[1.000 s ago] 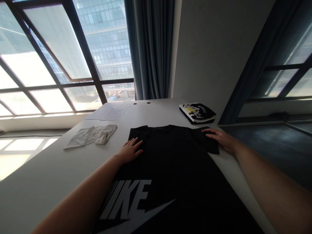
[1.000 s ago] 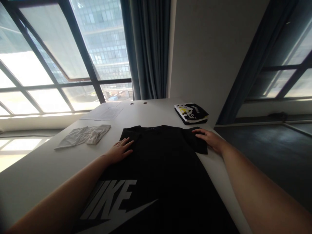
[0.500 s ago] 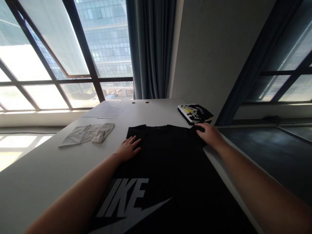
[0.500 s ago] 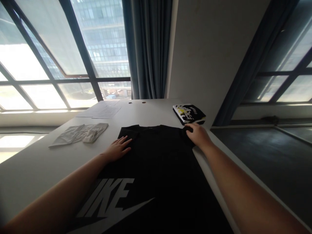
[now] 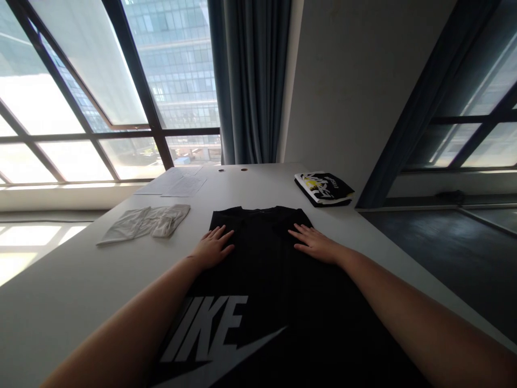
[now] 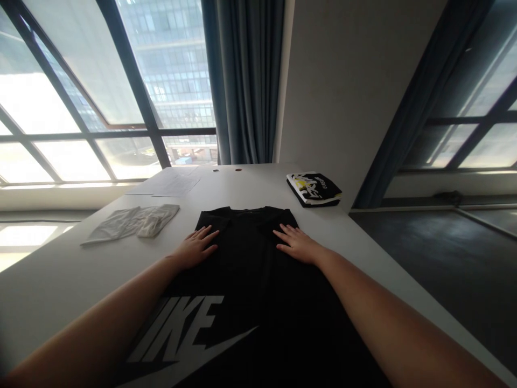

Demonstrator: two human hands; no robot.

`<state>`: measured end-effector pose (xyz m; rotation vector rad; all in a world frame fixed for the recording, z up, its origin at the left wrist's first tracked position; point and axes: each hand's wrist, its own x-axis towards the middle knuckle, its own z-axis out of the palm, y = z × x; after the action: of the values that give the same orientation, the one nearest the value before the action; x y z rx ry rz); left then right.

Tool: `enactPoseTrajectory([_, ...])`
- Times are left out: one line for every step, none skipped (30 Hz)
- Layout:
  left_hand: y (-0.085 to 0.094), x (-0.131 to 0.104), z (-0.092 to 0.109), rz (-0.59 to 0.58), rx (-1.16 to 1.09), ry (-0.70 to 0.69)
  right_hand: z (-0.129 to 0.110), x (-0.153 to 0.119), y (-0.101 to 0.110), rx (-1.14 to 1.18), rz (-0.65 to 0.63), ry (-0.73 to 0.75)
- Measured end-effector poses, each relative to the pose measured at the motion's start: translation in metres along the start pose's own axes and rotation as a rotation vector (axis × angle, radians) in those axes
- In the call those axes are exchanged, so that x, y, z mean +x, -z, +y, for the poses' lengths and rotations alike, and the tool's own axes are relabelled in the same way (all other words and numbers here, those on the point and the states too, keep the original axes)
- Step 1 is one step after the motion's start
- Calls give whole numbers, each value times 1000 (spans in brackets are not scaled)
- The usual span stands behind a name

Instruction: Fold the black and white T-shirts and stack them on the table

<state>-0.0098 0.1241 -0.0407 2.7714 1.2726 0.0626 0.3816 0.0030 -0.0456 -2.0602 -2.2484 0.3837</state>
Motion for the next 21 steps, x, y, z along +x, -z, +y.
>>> enactPoseTrajectory([0,0,0,5,6,4,2,5,-5,-27,10,-11])
enactPoseTrajectory([-1,1,-1,10,12,8,3,10,-9,-45,22,-17])
enactPoseTrajectory([-2,3,-3,16,17,13,4,14,-11,-57,33,-23])
enactPoseTrajectory([-3,5,-5,21,21,16,5,19,-12,-67,44,-25])
enactPoseTrajectory([-4,8,-8,25,23,17,6,23,-12,-74,55,-24])
enactPoseTrajectory([-5,11,-11,28,25,17,7,28,-12,-79,66,-18])
enactPoseTrajectory([-5,15,-14,29,26,14,9,34,-12,-83,75,-10])
enactPoseTrajectory([-6,18,-18,28,28,11,10,39,-11,-87,85,-3])
enactPoseTrajectory([-6,22,-22,26,31,10,11,45,-11,-92,92,2])
enactPoseTrajectory([-7,26,-26,24,33,10,13,51,-10,-95,95,6])
enactPoseTrajectory([-6,31,-31,23,35,11,14,57,-9,-99,96,8])
enactPoseTrajectory([-6,35,-35,25,34,11,14,63,-9,-101,95,9])
enactPoseTrajectory([-6,39,-39,28,32,12,14,68,-8,-101,95,10])
enactPoseTrajectory([-5,44,-43,32,30,13,15,74,-7,-102,99,12])
enactPoseTrajectory([-4,49,-47,33,27,13,15,79,-6,-103,104,15])
enactPoseTrajectory([-4,53,-50,32,26,12,16,84,-6,-102,111,18])
enactPoseTrajectory([-3,58,-54,31,25,9,17,89,-5,-99,119,19])
enactPoseTrajectory([-3,62,-57,31,24,5,19,93,-5,-93,126,18])
enactPoseTrajectory([-2,66,-59,35,22,-1,21,97,-5,-85,130,17])
enactPoseTrajectory([-2,70,-61,42,19,-6,24,101,-6,-75,134,15])
enactPoseTrajectory([-2,73,-62,52,17,-9,27,105,-6,-64,137,15])
